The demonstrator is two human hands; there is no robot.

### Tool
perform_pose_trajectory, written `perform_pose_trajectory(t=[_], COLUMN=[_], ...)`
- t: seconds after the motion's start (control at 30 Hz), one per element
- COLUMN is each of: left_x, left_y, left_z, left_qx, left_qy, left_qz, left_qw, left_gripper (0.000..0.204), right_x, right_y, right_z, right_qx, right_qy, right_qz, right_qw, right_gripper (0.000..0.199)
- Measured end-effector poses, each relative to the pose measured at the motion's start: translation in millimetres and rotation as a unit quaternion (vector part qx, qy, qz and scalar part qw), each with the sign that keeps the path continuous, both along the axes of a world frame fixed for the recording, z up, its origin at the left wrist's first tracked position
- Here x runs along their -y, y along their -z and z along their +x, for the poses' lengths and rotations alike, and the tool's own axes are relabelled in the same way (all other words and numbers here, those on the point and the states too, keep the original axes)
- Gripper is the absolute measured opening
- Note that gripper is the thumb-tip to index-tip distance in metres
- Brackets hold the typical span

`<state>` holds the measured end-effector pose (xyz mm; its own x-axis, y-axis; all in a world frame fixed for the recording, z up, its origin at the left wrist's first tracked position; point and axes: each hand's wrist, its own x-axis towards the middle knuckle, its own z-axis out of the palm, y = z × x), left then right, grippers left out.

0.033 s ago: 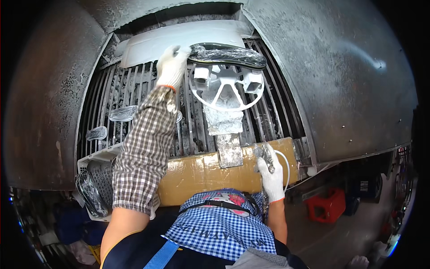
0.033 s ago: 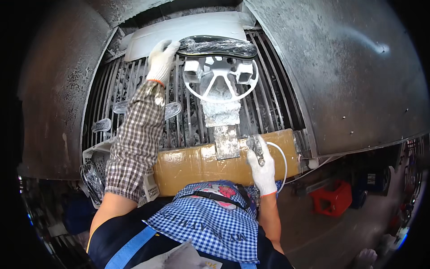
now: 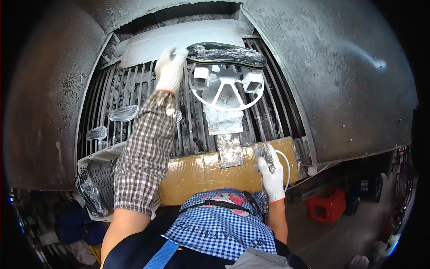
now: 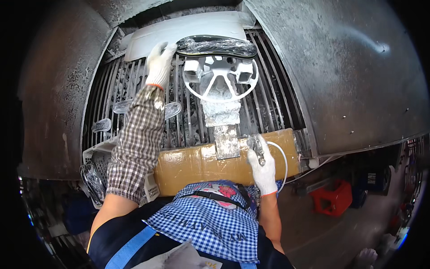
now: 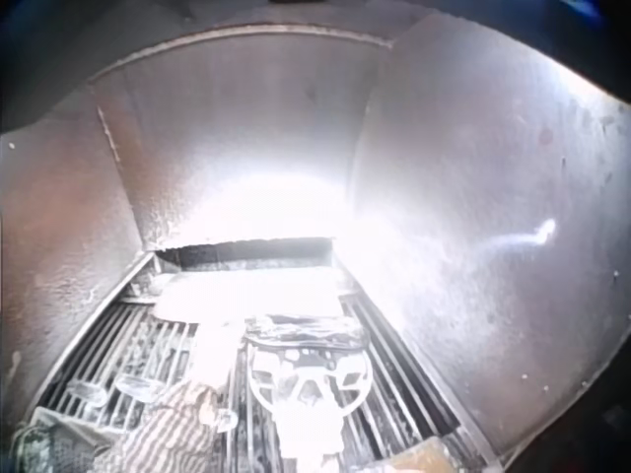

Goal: The person repeatedly picks up black plastic objects from a white basket and places them on a white rotating fixture. They then use a spray gun to apply a white coating to the objects while rotating them by hand. The person repeats this process for multiple items throughout the clip.

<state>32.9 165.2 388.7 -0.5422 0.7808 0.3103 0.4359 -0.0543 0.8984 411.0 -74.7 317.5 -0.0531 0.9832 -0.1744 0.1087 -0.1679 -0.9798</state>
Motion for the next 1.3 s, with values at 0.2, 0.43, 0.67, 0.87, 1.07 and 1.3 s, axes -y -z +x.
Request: perform_pose_trajectory(t=[0.2,0.43,0.67,0.87,1.07,1.3], left_x=[88,116,22,-10,-16,-5], left_y=[66,49,-23,-22,-26,-33], left_z=[28,89,95,85,73,65], left_qx=[0.376,-0.119,-0.451,-0.491,-0.490,-0.474], left_qy=[0.048,0.080,0.108,0.174,0.249,0.303], left_qz=[-0.111,0.148,0.210,0.073,0.104,0.093], left_qw=[0.919,0.979,0.860,0.851,0.829,0.822], left_gripper=[0.058,0.044,0.051,0.034,0.022,0.047], right_x=[-8,-28,-29,-22,-19,-20], right_y=[-3,-36,-41,-36,-30,-35], right_z=[6,0,-17,-8,0,3], right_qx=[-0.009,0.004,0.013,0.011,0.025,0.031], right_qy=[0.008,-0.005,-0.022,-0.023,-0.015,-0.009], right_qz=[0.013,0.062,0.091,0.081,0.078,0.070], right_qw=[1.000,0.998,0.996,0.996,0.997,0.997], right_gripper=[0.062,0.060,0.061,0.061,0.063,0.062])
